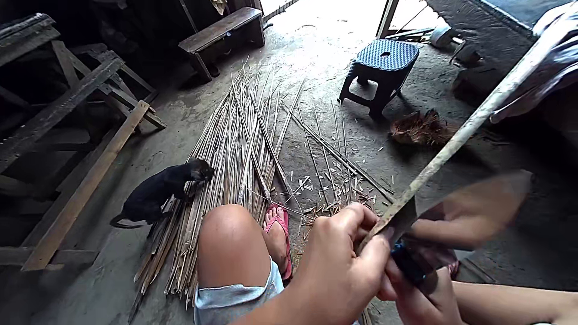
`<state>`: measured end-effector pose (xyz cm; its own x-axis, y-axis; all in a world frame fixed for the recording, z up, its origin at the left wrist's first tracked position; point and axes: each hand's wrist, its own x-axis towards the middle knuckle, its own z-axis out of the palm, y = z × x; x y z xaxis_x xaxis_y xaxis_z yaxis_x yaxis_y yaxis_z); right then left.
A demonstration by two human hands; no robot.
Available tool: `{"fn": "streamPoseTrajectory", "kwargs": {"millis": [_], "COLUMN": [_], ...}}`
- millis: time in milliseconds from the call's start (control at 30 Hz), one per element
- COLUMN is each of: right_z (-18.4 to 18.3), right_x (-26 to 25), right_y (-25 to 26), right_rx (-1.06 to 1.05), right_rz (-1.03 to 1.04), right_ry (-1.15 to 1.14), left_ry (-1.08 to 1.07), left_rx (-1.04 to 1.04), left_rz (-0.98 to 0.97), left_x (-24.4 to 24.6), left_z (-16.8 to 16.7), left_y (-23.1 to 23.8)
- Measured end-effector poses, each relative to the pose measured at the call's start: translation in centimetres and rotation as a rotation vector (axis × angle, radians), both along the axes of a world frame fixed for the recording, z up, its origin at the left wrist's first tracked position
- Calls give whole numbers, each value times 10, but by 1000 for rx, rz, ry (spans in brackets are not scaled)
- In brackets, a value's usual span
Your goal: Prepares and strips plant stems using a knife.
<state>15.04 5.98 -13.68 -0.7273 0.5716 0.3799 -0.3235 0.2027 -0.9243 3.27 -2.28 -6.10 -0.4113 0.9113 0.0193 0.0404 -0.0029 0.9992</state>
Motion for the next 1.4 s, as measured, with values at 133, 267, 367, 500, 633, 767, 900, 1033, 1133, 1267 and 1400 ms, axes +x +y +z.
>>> {"fn": "streamPoseTrajectory", "kwargs": {"millis": [133, 267, 367, 500, 633, 767, 900, 1033, 1133, 1267, 1400], "right_z": [-7, -22, -27, -38, -33, -30, -17, -1, 0, -2, 0], "right_x": [0, -4, -8, -13, -12, -3, 1, 5, 4, -1, -4], "right_y": [0, 5, 15, 26, 40, 50, 29, 12, 9, 12, 12], "right_rx": [30, 141, 246, 453, 313, 301, 52, -25, 59, 166, 125], "right_rz": [-90, -291, -371, -530, -615, -579, -295, -122, -118, -157, -120], "right_ry": [-24, -182, -242, -362, -563, -399, -211, -190, -196, -191, -156], "left_ry": [-129, -328, -459, -578, -555, -498, -369, -214, -3, 164, 110], "left_rx": [1, -35, -62, -133, -110, -103, -152, -163, -177, -185, -159], "left_rz": [-23, -73, -92, -50, 32, 34, 29, 22, -81, -29, -11], "left_x": [1, -4, -8, -11, -13, -19, -17, -13, -13, -9, -11], "left_z": [5, 11, 14, 14, 11, 7, 5, 3, -5, -6, -8], "left_y": [1, 3, 3, 6, 2, -2, -2, 1, 5, 7, 9]}}
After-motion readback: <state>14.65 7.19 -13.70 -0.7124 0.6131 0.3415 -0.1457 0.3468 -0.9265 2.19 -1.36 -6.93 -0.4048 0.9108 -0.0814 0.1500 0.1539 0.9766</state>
